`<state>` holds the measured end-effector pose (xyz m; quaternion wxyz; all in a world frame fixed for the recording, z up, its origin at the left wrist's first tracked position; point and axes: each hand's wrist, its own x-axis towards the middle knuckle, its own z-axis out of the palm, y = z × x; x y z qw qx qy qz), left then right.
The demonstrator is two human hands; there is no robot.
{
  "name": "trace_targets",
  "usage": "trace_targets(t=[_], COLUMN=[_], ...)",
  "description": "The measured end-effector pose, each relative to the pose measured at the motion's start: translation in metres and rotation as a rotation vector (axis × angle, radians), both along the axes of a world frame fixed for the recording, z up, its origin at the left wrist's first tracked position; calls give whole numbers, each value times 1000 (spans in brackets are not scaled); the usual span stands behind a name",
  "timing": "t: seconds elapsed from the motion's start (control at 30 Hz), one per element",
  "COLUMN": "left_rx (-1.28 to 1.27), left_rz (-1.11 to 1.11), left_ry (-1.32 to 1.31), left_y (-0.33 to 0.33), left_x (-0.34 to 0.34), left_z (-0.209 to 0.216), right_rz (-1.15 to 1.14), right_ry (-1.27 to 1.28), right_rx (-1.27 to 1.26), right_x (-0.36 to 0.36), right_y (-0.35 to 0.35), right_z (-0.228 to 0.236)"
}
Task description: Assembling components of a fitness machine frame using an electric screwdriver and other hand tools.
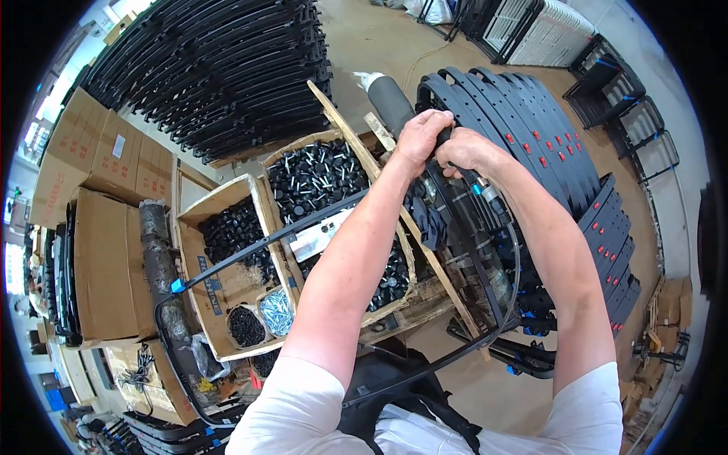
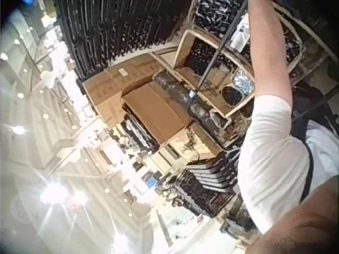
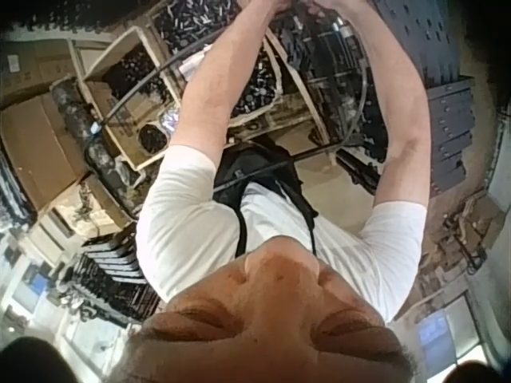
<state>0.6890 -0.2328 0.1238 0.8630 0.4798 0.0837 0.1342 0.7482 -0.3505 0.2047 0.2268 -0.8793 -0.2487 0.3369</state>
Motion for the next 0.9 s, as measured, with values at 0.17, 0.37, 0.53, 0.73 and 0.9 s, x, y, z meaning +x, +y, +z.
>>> trace_targets(t=[0.17, 0.37, 0.53, 0.73, 0.9], left_rx=[145, 122, 152, 115, 106], left_rz=[151, 264, 425, 475, 454], left_ry=[-83, -12, 158, 100, 60], left_y=[-4, 63, 139, 171, 174], left_x=[-10, -138, -277, -333, -338], left_z=[28, 45, 40, 17, 8], right_rz=[153, 248, 511, 555, 480], right_ry=[-354, -132, -108, -114, -130], right_rx=[-28, -59, -52, -66, -98], right_x=[-12, -126, -243, -293, -298], right_y=[1, 73, 156, 196, 202], right_z=[17, 45, 52, 28, 8])
